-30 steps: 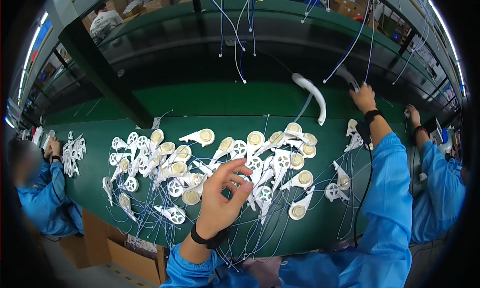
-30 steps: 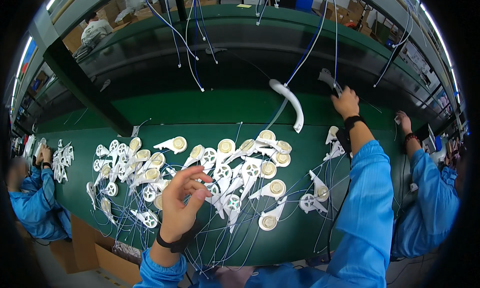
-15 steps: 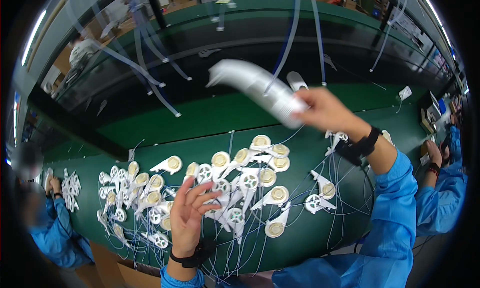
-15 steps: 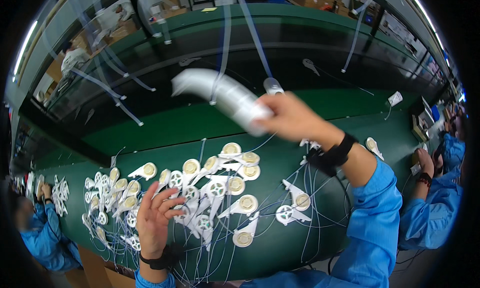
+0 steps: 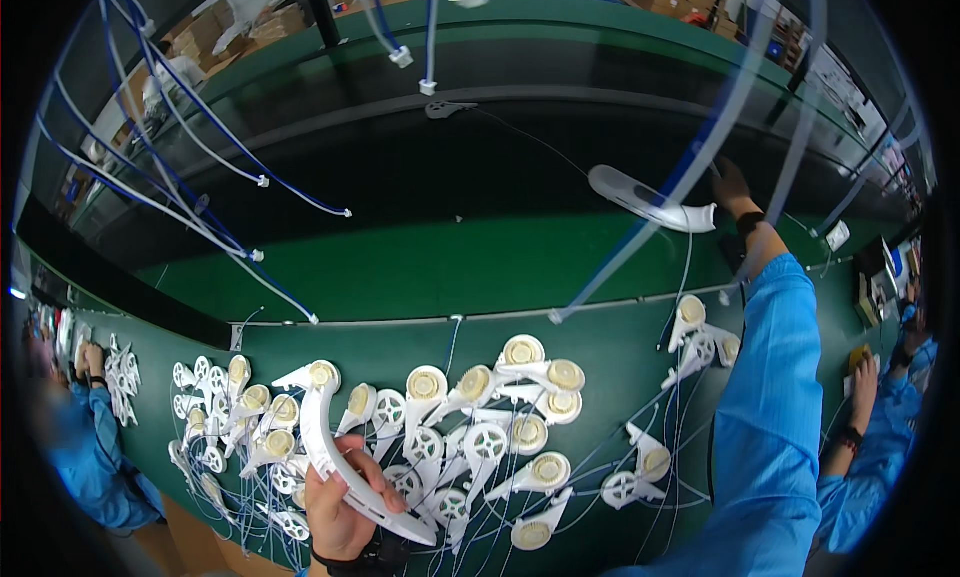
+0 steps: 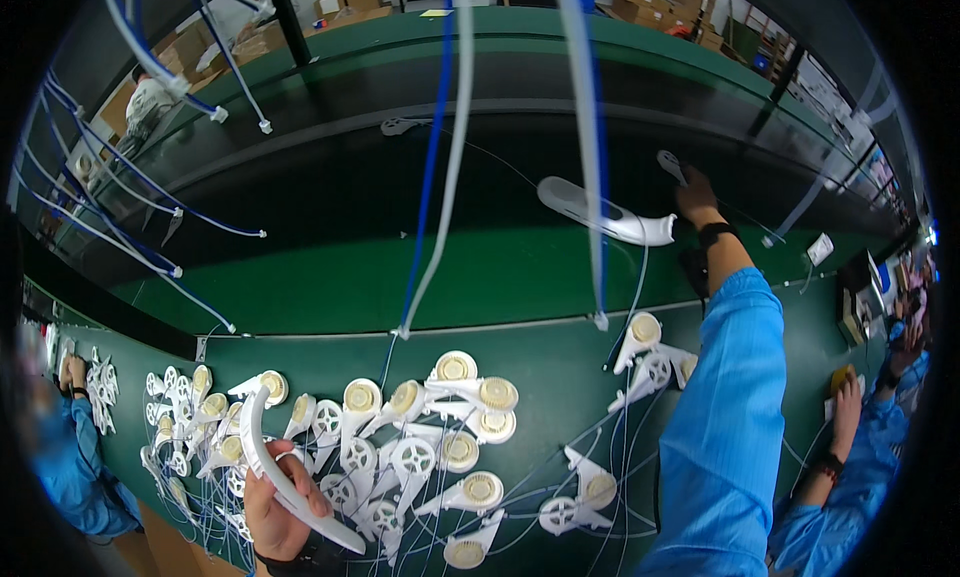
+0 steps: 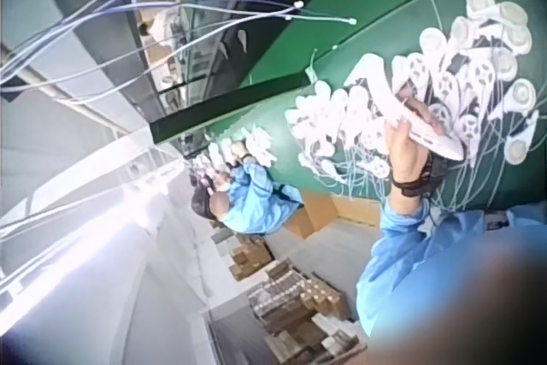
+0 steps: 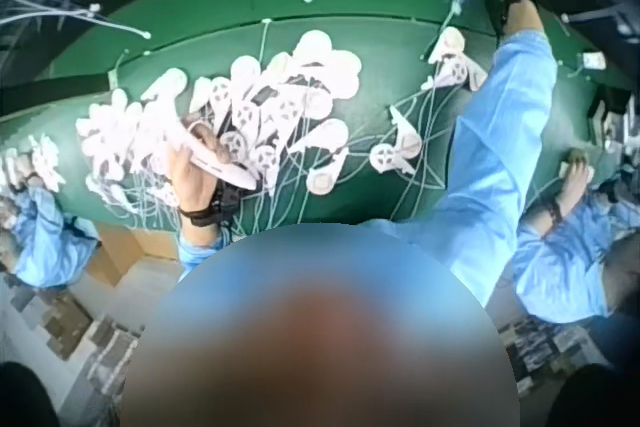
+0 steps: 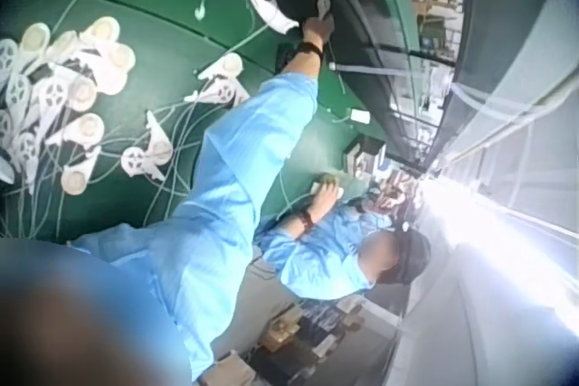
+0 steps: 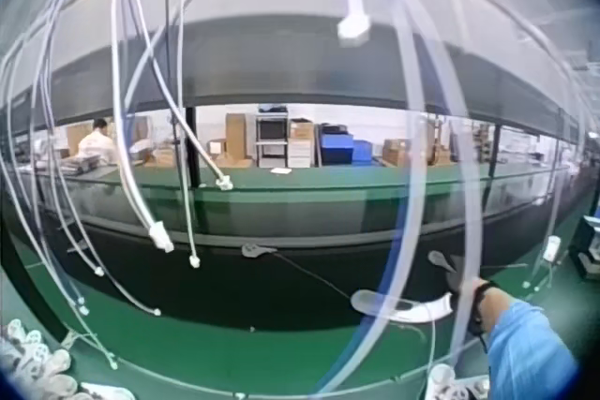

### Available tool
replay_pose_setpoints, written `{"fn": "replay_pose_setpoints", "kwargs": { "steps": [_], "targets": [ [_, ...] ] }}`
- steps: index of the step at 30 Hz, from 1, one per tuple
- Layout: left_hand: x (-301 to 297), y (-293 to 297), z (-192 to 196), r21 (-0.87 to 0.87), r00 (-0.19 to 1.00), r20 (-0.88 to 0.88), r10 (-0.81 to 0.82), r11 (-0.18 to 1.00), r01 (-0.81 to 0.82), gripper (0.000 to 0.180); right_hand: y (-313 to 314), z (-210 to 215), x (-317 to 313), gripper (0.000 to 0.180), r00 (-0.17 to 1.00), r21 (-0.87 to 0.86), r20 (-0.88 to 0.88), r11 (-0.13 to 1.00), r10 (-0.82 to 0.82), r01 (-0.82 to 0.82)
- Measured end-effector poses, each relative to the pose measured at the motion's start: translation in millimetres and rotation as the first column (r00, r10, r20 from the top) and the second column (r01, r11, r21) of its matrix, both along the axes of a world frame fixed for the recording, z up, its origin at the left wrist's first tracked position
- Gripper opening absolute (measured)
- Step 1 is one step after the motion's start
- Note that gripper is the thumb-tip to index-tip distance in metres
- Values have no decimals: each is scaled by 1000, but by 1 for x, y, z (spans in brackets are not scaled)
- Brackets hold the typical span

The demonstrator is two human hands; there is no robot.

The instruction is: The worker is assembling small white plastic housing components and routing wires through them.

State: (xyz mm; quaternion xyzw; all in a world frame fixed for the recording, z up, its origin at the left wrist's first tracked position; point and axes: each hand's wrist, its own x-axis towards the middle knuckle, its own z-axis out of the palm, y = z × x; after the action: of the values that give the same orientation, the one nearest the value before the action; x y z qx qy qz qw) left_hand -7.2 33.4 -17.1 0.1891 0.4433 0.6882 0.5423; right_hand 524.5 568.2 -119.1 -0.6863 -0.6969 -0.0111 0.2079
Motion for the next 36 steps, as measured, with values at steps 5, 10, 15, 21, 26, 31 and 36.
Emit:
{"fn": "replay_pose_setpoints", "kwargs": {
  "steps": [5, 10, 15, 21, 26, 31, 36],
  "targets": [
    [-3, -5, 4, -20, 998, 29, 49, 999, -49, 42, 31, -18, 9, 61, 997, -28, -82, 1000, 2, -4],
    [2, -2, 4, -1, 991, 115, -67, 998, 68, 52, 6, 19, 3, 44, 996, -116, 45, 990, -73, 78],
    [6, 7, 4, -17, 999, 53, -8, 1000, 9, 42, -13, 83, -66, 38, 962, -72, -261, 992, 79, -101],
    [-1, 0, 4, 58, 993, 112, -47, 997, 41, 40, -73, 126, -248, 65, 811, -256, -143, 770, 568, -584],
    [-1, 0, 1, 81, 982, 148, -114, 991, 103, 38, -56, 78, -245, 55, 900, -289, 1, 861, 437, -418],
    [-1, -9, 6, 116, 975, 157, -158, 983, 141, 36, -95, 97, -259, 62, 798, -493, -522, 657, 301, -570],
    [1, -11, 9, 80, 982, 114, -151, 987, 143, 38, -113, 118, -261, 51, 753, -336, -593, 761, 286, -554]
  ]
}}
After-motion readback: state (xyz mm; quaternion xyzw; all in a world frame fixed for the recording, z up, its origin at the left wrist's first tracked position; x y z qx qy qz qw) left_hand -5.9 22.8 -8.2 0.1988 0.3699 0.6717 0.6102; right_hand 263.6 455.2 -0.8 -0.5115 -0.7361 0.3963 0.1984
